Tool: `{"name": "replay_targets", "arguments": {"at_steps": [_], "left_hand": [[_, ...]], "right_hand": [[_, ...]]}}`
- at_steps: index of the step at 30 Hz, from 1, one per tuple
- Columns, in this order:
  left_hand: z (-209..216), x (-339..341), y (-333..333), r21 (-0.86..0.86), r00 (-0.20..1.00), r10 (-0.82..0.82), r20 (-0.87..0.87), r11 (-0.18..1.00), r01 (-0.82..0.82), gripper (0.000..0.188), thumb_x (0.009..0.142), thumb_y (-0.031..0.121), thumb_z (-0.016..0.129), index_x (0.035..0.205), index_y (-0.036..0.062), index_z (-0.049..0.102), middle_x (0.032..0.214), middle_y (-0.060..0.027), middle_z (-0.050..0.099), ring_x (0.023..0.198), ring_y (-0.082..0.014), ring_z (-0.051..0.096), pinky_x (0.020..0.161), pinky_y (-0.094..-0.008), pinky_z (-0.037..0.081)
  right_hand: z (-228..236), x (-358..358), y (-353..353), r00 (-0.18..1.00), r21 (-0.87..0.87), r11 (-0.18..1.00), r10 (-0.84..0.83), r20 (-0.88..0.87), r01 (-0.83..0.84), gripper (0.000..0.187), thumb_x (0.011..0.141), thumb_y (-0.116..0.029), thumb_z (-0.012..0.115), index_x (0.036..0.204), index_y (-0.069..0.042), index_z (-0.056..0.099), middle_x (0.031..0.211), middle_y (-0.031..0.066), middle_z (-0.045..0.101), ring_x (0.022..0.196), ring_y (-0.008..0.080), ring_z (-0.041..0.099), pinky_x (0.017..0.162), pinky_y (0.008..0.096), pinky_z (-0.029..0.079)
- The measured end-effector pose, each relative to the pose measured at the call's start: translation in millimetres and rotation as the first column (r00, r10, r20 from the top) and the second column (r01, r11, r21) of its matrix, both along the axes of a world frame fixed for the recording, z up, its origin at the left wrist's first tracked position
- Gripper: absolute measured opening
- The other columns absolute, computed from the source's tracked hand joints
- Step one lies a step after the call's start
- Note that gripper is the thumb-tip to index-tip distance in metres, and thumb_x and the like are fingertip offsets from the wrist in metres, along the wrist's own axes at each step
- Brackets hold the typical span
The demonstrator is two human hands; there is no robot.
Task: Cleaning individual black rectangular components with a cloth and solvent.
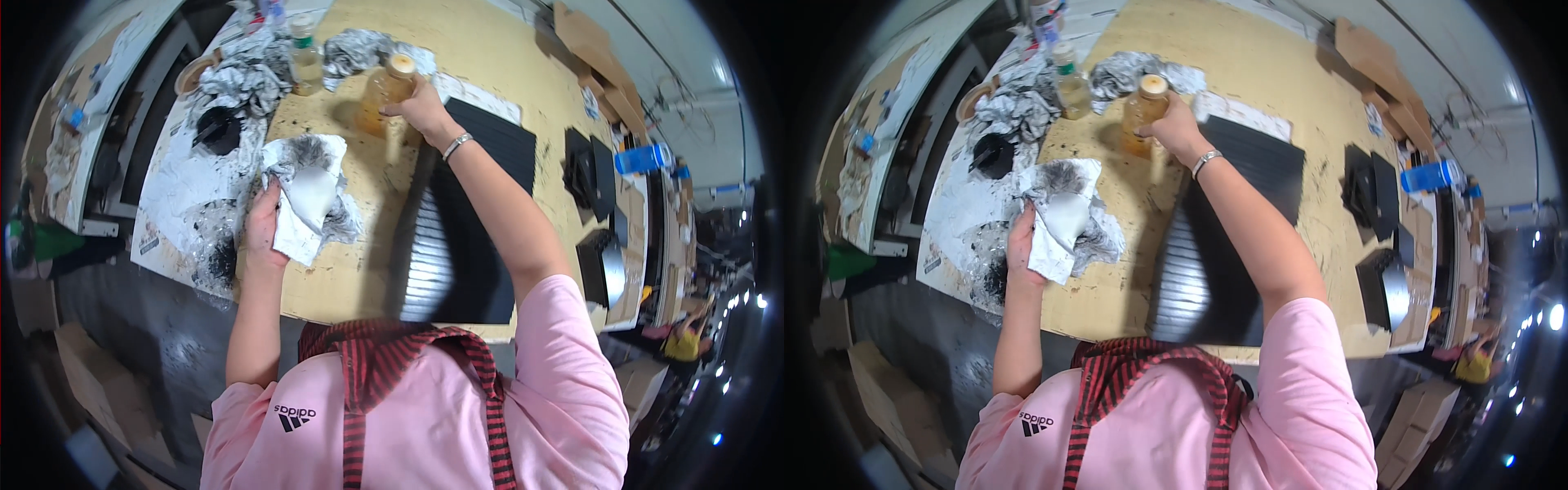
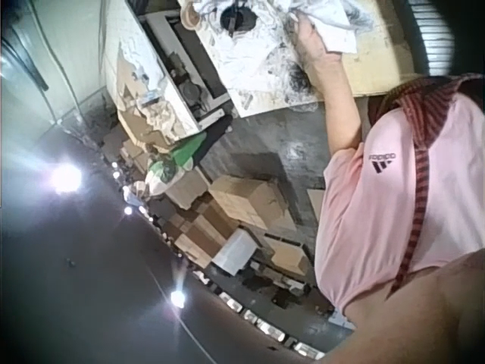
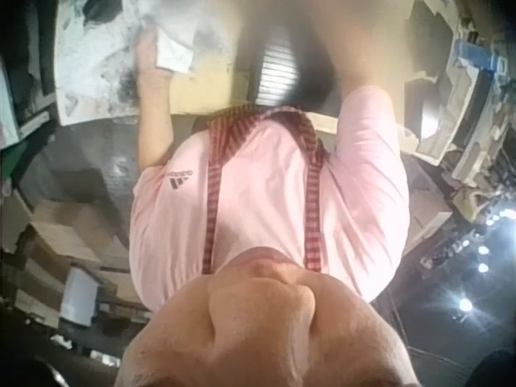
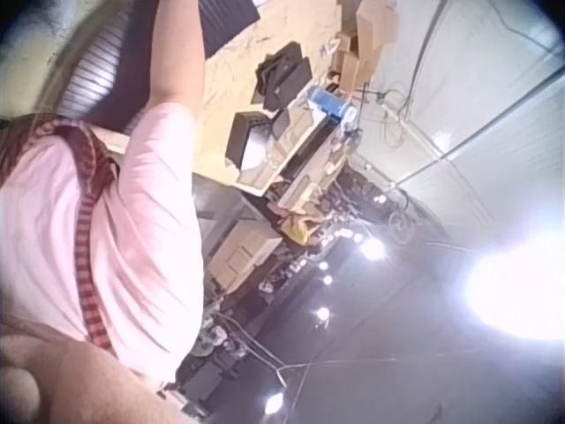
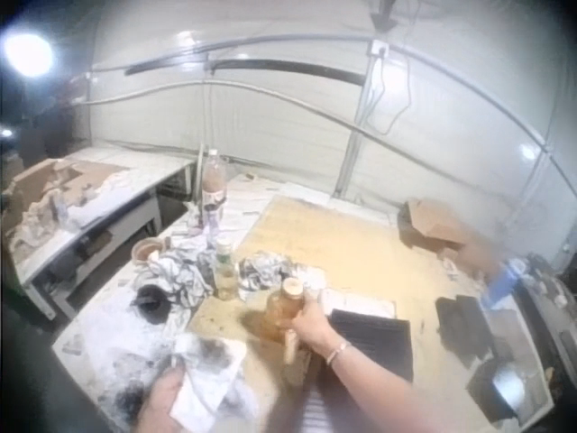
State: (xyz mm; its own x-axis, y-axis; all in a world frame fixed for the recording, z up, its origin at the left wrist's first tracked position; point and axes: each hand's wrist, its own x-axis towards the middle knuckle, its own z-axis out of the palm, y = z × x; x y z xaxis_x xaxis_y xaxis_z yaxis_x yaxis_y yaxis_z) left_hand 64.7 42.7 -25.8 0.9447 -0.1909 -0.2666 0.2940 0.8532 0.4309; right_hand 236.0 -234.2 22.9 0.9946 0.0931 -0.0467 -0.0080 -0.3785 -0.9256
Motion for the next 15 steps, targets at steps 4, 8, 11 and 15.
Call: {"name": "replay_targets", "arguments": {"at_steps": [4,8,11,15], "left_hand": [[28.4,-6.5,-14.2,0.106,0.987,-0.102,0.124,0.990,0.089,0.043,0.105,0.025,0.046,0.137,-0.0038,0.049,0.133,-0.0209,0.060,0.122,-0.0345,0.060,0.104,-0.0481,0.049],[92.1,-13.3,-67.1,0.472,0.879,-0.401,0.258,0.846,0.248,0.036,0.102,0.017,0.050,0.130,-0.0048,0.055,0.125,-0.0188,0.064,0.111,-0.0293,0.066,0.094,-0.0394,0.054],[138.4,-30.2,-174.3,0.889,0.412,-0.908,0.076,0.249,0.383,0.038,0.096,0.017,0.058,0.129,-0.0021,0.058,0.133,-0.0184,0.060,0.122,-0.0295,0.061,0.099,-0.0428,0.050],[65.6,-54.5,-218.2,0.729,-0.026,-0.992,0.121,0.107,-0.676,0.060,0.078,0.011,0.067,0.136,0.0026,0.054,0.158,-0.0122,0.038,0.147,-0.0352,0.031,0.119,-0.0530,0.026]], "right_hand": [[51.0,-87.3,-80.3,0.978,-0.164,0.986,0.057,0.199,-0.024,0.096,0.071,-0.019,0.086,0.149,0.007,0.035,0.147,0.0265,0.046,0.139,0.0326,0.043,0.117,0.0382,0.033],[65.4,-240.2,-206.3,0.986,0.002,0.989,-0.150,0.079,0.150,0.120,0.062,-0.020,0.088,0.158,-0.001,0.020,0.163,0.0163,0.026,0.152,0.0286,0.021,0.123,0.0415,0.014],[30.2,-351.8,-237.1,0.973,-0.065,0.977,-0.211,-0.094,0.205,0.137,0.053,-0.032,0.093,0.160,-0.005,0.013,0.166,0.0155,0.019,0.154,0.0289,0.015,0.123,0.0455,0.014],[-32.6,-402.3,-178.0,0.983,-0.035,0.993,-0.119,-0.136,0.116,0.144,0.053,-0.022,0.095,0.158,0.001,-0.001,0.167,0.0198,0.005,0.155,0.0284,0.007,0.125,0.0384,0.011]]}}
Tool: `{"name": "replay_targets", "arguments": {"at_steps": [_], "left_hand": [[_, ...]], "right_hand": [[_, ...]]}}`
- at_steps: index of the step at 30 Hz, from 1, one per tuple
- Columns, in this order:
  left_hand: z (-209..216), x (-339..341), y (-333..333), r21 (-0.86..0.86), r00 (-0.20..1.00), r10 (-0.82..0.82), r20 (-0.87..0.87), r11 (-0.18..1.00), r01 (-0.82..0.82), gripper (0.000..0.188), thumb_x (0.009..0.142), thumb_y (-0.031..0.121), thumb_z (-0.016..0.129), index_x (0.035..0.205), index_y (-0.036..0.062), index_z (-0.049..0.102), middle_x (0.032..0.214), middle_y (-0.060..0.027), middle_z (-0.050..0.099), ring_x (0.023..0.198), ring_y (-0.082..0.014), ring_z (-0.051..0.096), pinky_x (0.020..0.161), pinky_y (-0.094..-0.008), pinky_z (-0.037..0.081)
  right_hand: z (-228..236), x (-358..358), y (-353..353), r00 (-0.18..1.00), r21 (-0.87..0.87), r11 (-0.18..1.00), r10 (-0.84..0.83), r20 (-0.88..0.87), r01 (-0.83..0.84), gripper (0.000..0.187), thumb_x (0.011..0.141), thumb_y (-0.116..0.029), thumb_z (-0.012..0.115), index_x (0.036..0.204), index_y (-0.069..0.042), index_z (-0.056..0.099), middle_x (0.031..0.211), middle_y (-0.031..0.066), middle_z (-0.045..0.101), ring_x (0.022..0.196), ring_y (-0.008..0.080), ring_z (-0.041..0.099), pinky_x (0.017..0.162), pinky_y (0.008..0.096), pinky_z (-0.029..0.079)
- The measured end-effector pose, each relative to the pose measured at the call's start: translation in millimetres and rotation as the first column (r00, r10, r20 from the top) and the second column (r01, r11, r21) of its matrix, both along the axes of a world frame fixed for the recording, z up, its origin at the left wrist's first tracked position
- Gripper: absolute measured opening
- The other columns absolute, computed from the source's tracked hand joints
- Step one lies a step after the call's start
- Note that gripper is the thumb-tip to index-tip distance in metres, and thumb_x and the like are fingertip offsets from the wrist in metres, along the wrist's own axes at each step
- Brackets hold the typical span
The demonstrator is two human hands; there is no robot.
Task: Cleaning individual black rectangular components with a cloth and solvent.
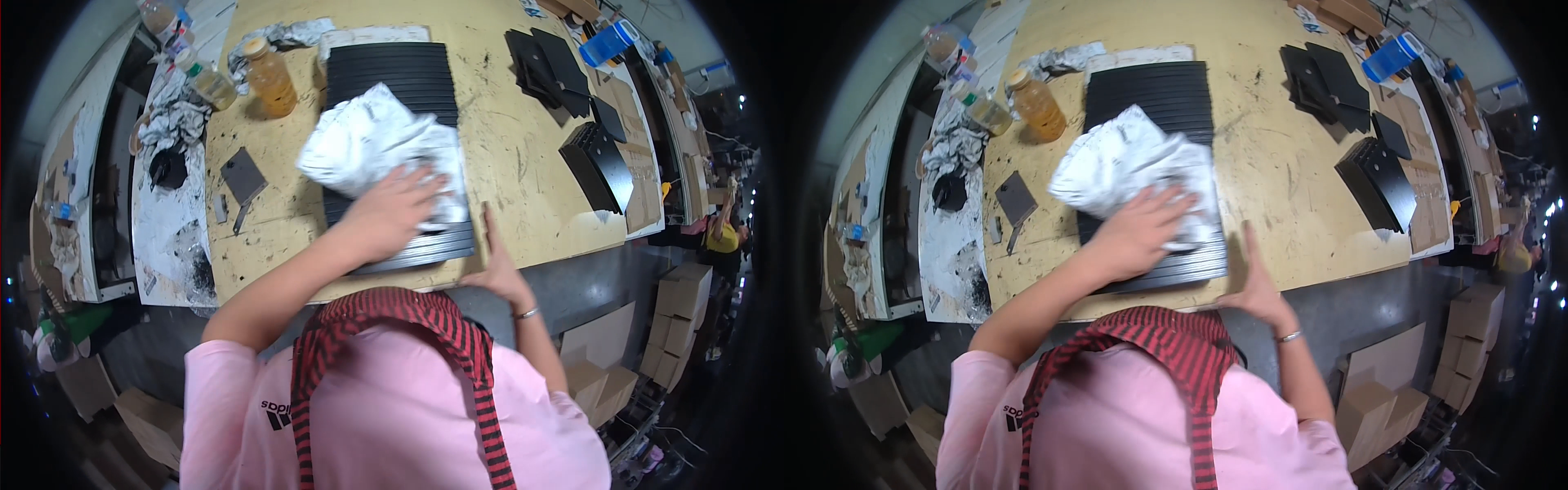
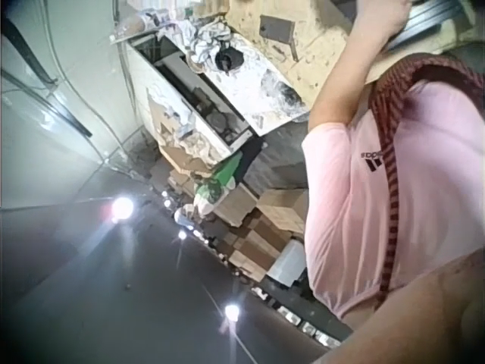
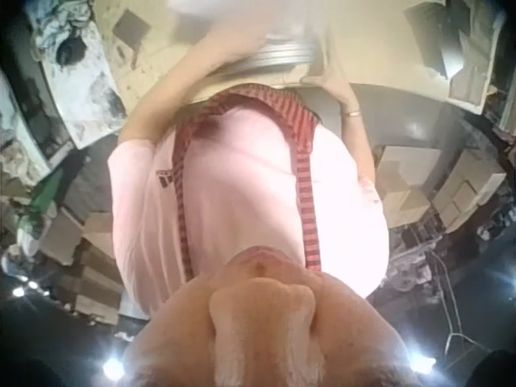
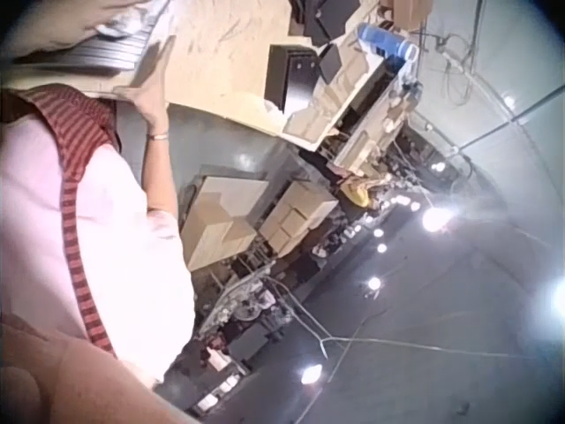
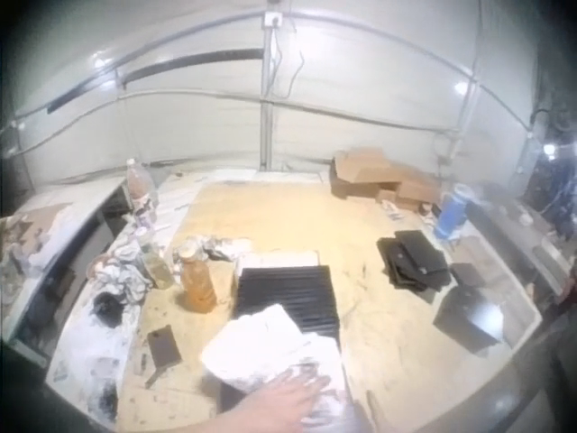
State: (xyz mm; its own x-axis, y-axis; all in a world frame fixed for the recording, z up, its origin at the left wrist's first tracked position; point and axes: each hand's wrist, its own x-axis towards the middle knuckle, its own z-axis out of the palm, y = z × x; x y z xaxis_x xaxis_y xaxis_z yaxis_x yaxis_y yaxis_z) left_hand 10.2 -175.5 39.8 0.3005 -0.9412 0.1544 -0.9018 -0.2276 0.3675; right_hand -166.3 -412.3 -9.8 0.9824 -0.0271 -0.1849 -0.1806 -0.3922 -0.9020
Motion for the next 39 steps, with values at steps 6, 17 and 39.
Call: {"name": "replay_targets", "arguments": {"at_steps": [6,17,39], "left_hand": [[1.5,-22.7,54.3,0.061,0.993,0.115,-0.006,0.992,-0.115,0.066,0.073,0.006,0.067,0.137,0.0023,0.052,0.156,-0.0154,0.039,0.146,-0.0380,0.033,0.117,-0.0581,0.029],[9.1,-64.4,24.2,0.029,0.991,-0.050,-0.124,0.998,0.054,0.068,0.071,-0.004,0.058,0.138,0.0052,0.055,0.150,-0.0110,0.049,0.142,-0.0351,0.042,0.111,-0.0556,0.036],[28.1,-71.4,-49.4,-0.026,0.994,-0.106,0.009,0.994,0.106,0.064,0.063,-0.003,0.068,0.125,0.0081,0.063,0.118,-0.0101,0.058,0.095,-0.0308,0.055,0.082,-0.0391,0.051]], "right_hand": [[-23.2,19.1,51.2,0.969,0.380,0.917,-0.193,0.155,0.122,0.133,0.060,-0.011,0.092,0.160,-0.003,0.004,0.162,0.0167,0.024,0.147,0.0251,0.029,0.120,0.0357,0.026],[-45.0,20.3,50.4,0.942,0.423,0.903,-0.203,0.267,0.074,0.098,0.084,-0.016,0.076,0.158,0.000,0.014,0.164,0.0198,0.020,0.152,0.0264,0.021,0.122,0.0371,0.020],[-54.7,21.1,46.1,0.947,0.337,0.941,-0.078,0.313,-0.034,0.110,0.077,-0.020,0.083,0.158,-0.001,0.010,0.165,0.0191,0.016,0.152,0.0281,0.019,0.123,0.0371,0.019]]}}
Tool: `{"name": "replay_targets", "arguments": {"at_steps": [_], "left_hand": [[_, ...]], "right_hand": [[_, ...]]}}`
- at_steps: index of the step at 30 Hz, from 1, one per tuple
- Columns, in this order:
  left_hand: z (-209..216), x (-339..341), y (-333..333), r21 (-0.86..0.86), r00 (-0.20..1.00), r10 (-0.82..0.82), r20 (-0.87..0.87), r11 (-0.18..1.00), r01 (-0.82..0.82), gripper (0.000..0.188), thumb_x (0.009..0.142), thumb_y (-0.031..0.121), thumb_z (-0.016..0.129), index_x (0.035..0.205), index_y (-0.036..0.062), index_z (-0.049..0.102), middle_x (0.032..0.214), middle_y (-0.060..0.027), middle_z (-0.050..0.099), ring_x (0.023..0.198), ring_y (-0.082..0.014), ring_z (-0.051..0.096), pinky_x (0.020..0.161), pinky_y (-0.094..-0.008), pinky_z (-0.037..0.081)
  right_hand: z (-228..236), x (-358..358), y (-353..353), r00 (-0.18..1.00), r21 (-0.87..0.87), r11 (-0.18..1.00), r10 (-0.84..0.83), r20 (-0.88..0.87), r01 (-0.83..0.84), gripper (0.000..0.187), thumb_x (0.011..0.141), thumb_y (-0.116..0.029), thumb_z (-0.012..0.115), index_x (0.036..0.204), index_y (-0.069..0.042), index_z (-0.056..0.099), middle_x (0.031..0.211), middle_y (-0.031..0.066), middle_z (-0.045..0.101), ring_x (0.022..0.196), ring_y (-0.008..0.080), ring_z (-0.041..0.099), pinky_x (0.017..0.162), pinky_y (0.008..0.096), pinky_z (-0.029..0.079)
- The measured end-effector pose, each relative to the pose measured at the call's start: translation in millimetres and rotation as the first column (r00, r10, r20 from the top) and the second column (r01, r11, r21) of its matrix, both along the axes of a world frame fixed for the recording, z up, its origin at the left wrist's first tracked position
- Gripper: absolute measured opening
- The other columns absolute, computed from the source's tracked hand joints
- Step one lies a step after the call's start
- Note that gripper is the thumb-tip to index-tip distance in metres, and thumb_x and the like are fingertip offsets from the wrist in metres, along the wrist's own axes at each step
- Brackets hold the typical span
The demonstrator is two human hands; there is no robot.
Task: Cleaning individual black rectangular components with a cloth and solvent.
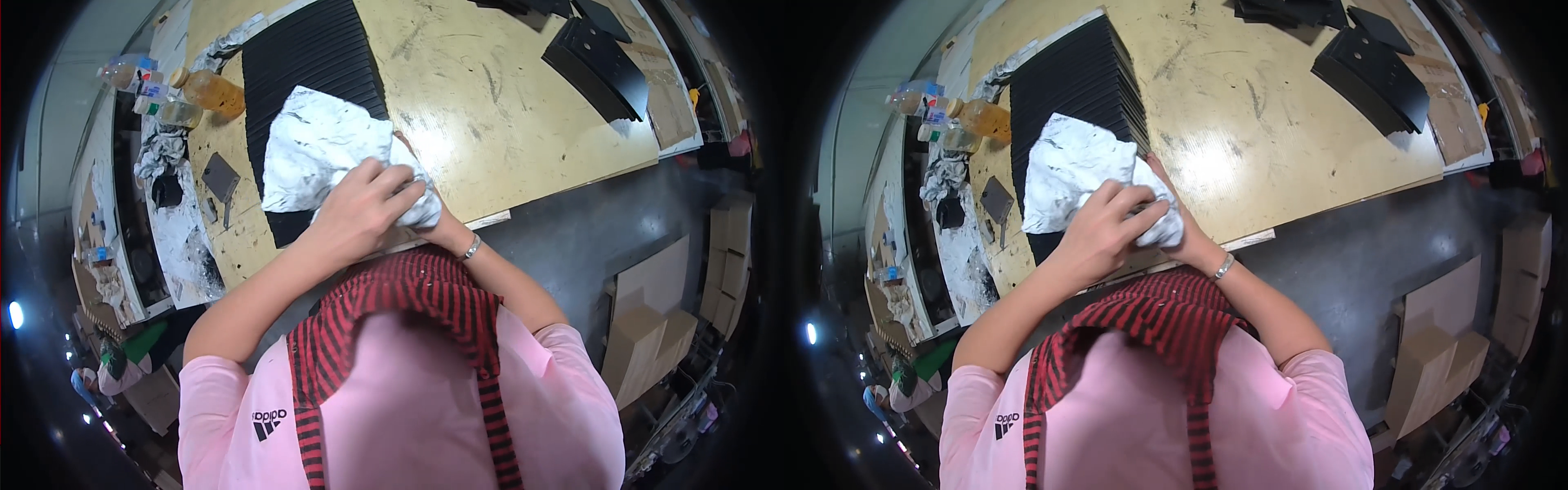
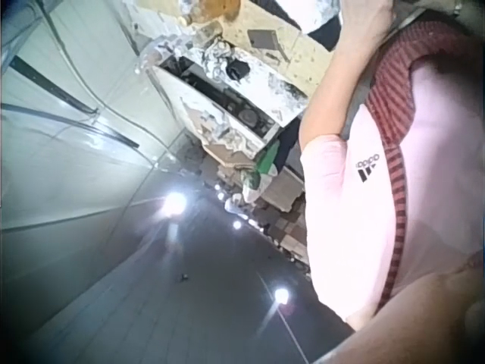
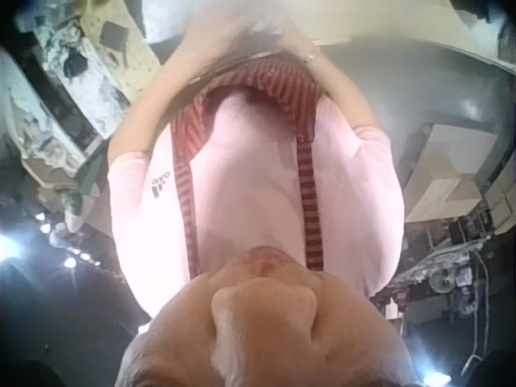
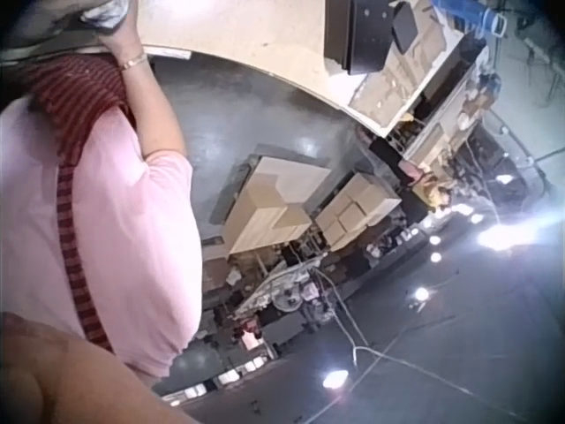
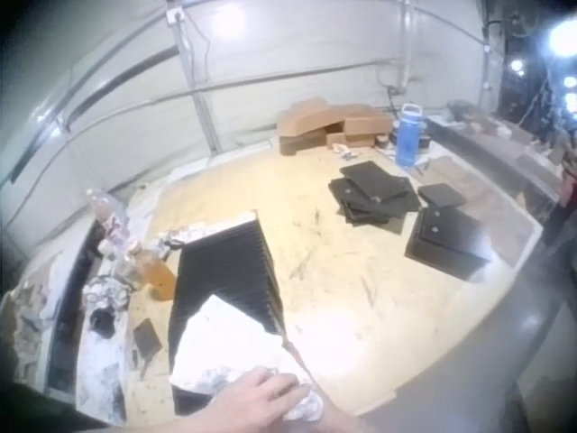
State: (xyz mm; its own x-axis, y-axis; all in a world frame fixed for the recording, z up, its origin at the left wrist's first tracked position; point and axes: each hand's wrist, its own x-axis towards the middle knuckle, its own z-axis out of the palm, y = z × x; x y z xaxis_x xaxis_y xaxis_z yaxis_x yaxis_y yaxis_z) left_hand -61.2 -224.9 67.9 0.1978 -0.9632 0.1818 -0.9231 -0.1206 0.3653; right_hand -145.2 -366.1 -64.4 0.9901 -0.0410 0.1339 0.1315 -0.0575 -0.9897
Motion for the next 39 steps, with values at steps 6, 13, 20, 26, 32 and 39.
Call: {"name": "replay_targets", "arguments": {"at_steps": [6,13,20,26,32,39], "left_hand": [[3.7,10.1,10.0,0.023,0.996,-0.033,-0.088,0.999,0.035,0.065,0.061,-0.007,0.066,0.123,0.0107,0.065,0.116,-0.0095,0.059,0.094,-0.0308,0.056,0.080,-0.0385,0.051],[2.4,10.2,7.7,0.030,0.998,-0.002,-0.066,1.000,0.004,0.065,0.056,-0.010,0.065,0.118,0.0102,0.069,0.100,-0.0100,0.061,0.088,-0.0296,0.059,0.076,-0.0379,0.051],[8.9,4.9,10.3,-0.004,0.991,0.113,-0.071,0.993,-0.114,0.061,0.059,-0.005,0.068,0.118,0.0113,0.070,0.110,-0.0088,0.063,0.095,-0.0297,0.059,0.082,-0.0403,0.051],[4.8,30.6,108.0,0.066,0.993,0.120,-0.018,0.991,-0.118,0.042,0.065,0.002,0.067,0.105,0.0096,0.076,0.102,-0.0081,0.066,0.086,-0.0299,0.058,0.078,-0.0390,0.048],[12.8,19.7,94.1,-0.038,0.947,0.320,-0.023,0.946,-0.321,0.033,0.068,0.004,0.068,0.100,0.0050,0.073,0.109,-0.0100,0.068,0.097,-0.0309,0.060,0.086,-0.0415,0.047],[4.0,26.2,82.7,0.030,0.992,0.114,0.057,0.993,-0.116,0.043,0.070,0.003,0.067,0.113,0.0053,0.072,0.124,-0.0075,0.069,0.104,-0.0292,0.062,0.091,-0.0407,0.048]], "right_hand": [[-13.3,0.8,3.4,0.997,0.116,0.991,-0.065,0.029,0.061,0.110,0.077,-0.024,0.084,0.158,-0.001,0.013,0.165,0.0190,0.016,0.152,0.0292,0.019,0.124,0.0380,0.018],[1.7,3.9,5.2,0.997,0.143,0.988,-0.066,0.044,0.059,0.107,0.079,-0.015,0.080,0.159,-0.002,0.009,0.165,0.0209,0.015,0.153,0.0324,0.017,0.124,0.0389,0.018],[-13.6,5.4,8.2,0.993,0.046,0.995,-0.091,0.074,0.088,0.107,0.079,-0.015,0.079,0.159,-0.003,0.010,0.165,0.0201,0.013,0.153,0.0335,0.016,0.124,0.0403,0.017],[-9.7,4.1,4.9,0.991,0.073,0.993,-0.104,0.084,0.098,0.128,0.064,-0.019,0.092,0.160,-0.006,0.007,0.165,0.0211,0.012,0.153,0.0353,0.014,0.124,0.0402,0.017],[-0.7,3.8,6.0,0.993,0.015,0.995,-0.096,0.067,0.095,0.125,0.066,-0.016,0.090,0.159,-0.003,0.008,0.165,0.0214,0.012,0.153,0.0358,0.015,0.124,0.0398,0.017],[-1.2,3.7,4.2,0.992,0.021,0.994,-0.109,0.068,0.108,0.128,0.063,-0.015,0.091,0.159,-0.002,0.007,0.164,0.0219,0.014,0.152,0.0355,0.017,0.124,0.0394,0.018]]}}
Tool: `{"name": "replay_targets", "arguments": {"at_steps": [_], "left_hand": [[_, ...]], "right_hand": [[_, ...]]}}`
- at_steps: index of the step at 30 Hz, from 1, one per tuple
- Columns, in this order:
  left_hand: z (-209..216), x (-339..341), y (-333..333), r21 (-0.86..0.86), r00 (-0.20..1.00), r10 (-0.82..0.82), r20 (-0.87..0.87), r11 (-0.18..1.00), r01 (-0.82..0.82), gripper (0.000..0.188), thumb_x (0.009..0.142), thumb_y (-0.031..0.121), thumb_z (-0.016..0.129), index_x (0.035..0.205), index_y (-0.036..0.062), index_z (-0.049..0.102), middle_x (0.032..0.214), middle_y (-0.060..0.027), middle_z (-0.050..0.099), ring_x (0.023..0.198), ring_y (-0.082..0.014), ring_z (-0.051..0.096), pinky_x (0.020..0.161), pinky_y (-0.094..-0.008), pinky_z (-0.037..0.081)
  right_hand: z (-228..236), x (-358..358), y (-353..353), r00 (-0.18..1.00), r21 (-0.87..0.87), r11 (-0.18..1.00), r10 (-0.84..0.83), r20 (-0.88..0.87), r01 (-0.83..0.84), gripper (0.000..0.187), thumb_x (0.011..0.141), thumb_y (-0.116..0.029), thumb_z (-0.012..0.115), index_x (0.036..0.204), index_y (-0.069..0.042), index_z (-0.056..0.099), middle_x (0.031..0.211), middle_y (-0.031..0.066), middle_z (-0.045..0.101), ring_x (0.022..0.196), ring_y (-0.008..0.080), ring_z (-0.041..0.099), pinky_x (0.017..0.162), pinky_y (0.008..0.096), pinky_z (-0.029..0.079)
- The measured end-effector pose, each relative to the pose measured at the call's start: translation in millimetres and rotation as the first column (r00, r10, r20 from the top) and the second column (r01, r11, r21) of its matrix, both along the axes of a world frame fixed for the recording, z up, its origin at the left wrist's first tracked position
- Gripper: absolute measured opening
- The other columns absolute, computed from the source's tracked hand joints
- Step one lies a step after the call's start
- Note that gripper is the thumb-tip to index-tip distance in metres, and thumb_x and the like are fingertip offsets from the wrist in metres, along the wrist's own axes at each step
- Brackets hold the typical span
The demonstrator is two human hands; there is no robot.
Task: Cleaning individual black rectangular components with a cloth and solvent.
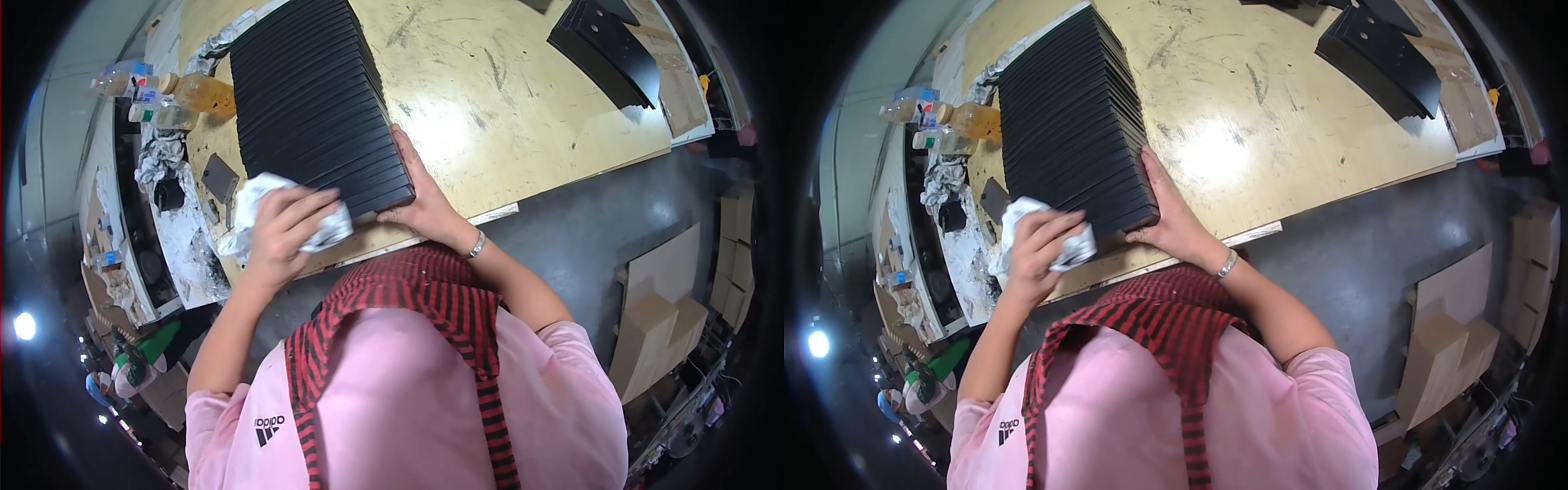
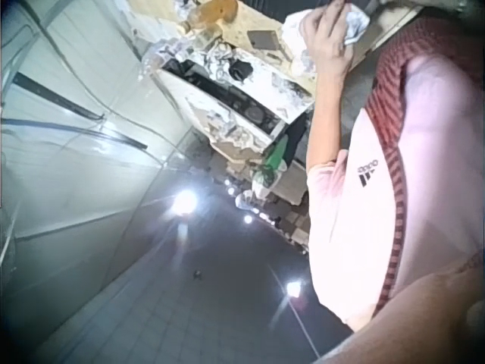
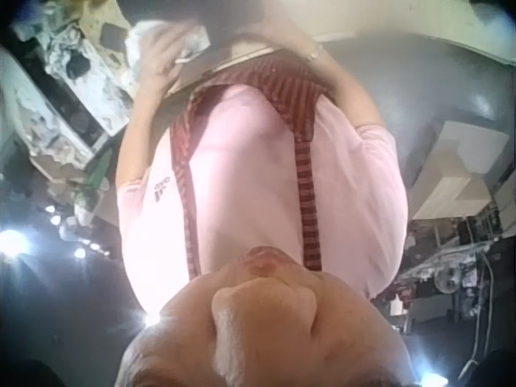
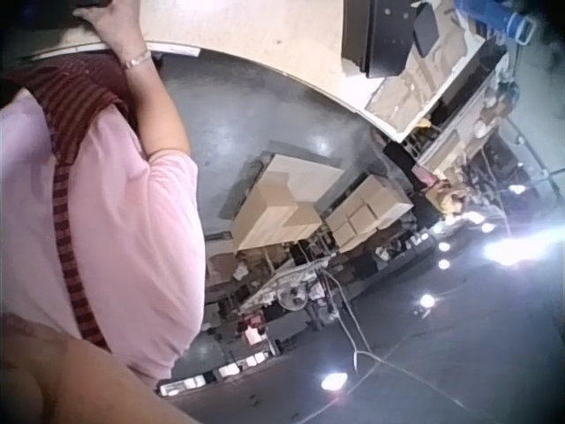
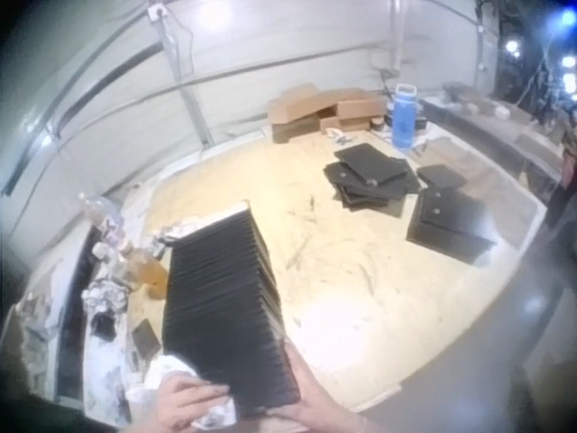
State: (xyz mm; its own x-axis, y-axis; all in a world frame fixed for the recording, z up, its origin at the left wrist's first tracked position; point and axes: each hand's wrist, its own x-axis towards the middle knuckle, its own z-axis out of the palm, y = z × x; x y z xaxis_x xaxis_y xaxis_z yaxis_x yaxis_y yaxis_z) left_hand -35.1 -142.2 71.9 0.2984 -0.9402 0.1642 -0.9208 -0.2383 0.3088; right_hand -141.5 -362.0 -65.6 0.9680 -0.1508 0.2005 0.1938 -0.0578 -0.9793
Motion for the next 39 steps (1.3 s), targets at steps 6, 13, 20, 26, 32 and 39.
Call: {"name": "replay_targets", "arguments": {"at_steps": [6,13,20,26,32,39], "left_hand": [[20.8,-19.5,-26.3,-0.108,0.978,0.188,-0.088,0.974,-0.197,0.034,0.068,0.001,0.067,0.101,0.0041,0.074,0.118,-0.0100,0.071,0.096,-0.0259,0.062,0.084,-0.0369,0.050],[-1.2,-10.9,-105.3,0.123,0.980,-0.197,0.004,0.973,0.195,0.047,0.062,0.003,0.070,0.108,0.0092,0.069,0.113,-0.0058,0.065,0.090,-0.0265,0.057,0.080,-0.0380,0.049],[0.2,-12.0,-111.4,-0.015,0.959,-0.283,-0.022,0.959,0.283,0.037,0.058,0.005,0.072,0.095,0.0009,0.066,0.100,-0.0098,0.066,0.079,-0.0259,0.060,0.064,-0.0346,0.051],[15.2,-16.2,-108.3,0.082,0.975,-0.211,-0.066,0.973,0.216,0.047,0.057,0.006,0.076,0.102,0.0019,0.067,0.108,-0.0098,0.066,0.085,-0.0278,0.059,0.071,-0.0368,0.050],[12.0,-18.1,-110.4,0.104,0.978,-0.206,-0.036,0.972,0.209,0.040,0.056,0.006,0.074,0.095,0.0036,0.069,0.104,-0.0073,0.065,0.089,-0.0272,0.059,0.075,-0.0372,0.050],[33.6,-27.2,-87.9,0.137,0.998,-0.024,0.064,0.990,0.015,0.041,0.057,0.006,0.078,0.098,0.0062,0.071,0.105,-0.0058,0.067,0.092,-0.0264,0.060,0.081,-0.0385,0.051]], "right_hand": [[-3.8,0.5,4.0,0.998,-0.039,0.998,-0.057,0.010,0.058,0.122,0.062,-0.012,0.090,0.158,-0.002,0.014,0.164,0.0204,0.017,0.152,0.0354,0.018,0.124,0.0406,0.020],[-12.8,2.9,5.0,0.975,-0.105,0.985,-0.114,0.191,0.136,0.105,0.076,-0.017,0.080,0.156,0.001,0.016,0.161,0.0247,0.020,0.149,0.0406,0.023,0.122,0.0459,0.022],[-14.9,2.5,7.6,0.954,-0.100,0.978,-0.154,0.257,0.185,0.101,0.077,-0.013,0.076,0.155,0.005,0.015,0.161,0.0268,0.019,0.149,0.0422,0.022,0.122,0.0467,0.021],[-11.6,1.2,2.9,0.978,-0.116,0.987,-0.090,0.186,0.113,0.095,0.080,-0.015,0.072,0.153,0.008,0.016,0.159,0.0283,0.020,0.149,0.0426,0.021,0.121,0.0482,0.022],[-14.2,1.9,4.5,0.964,-0.093,0.984,-0.129,0.234,0.154,0.096,0.079,-0.018,0.073,0.153,0.008,0.017,0.159,0.0279,0.019,0.148,0.0434,0.021,0.121,0.0499,0.021],[-14.2,2.2,6.8,0.982,-0.115,0.987,-0.090,0.165,0.110,0.108,0.068,-0.012,0.080,0.154,0.005,0.016,0.161,0.0259,0.017,0.149,0.0427,0.020,0.121,0.0493,0.021]]}}
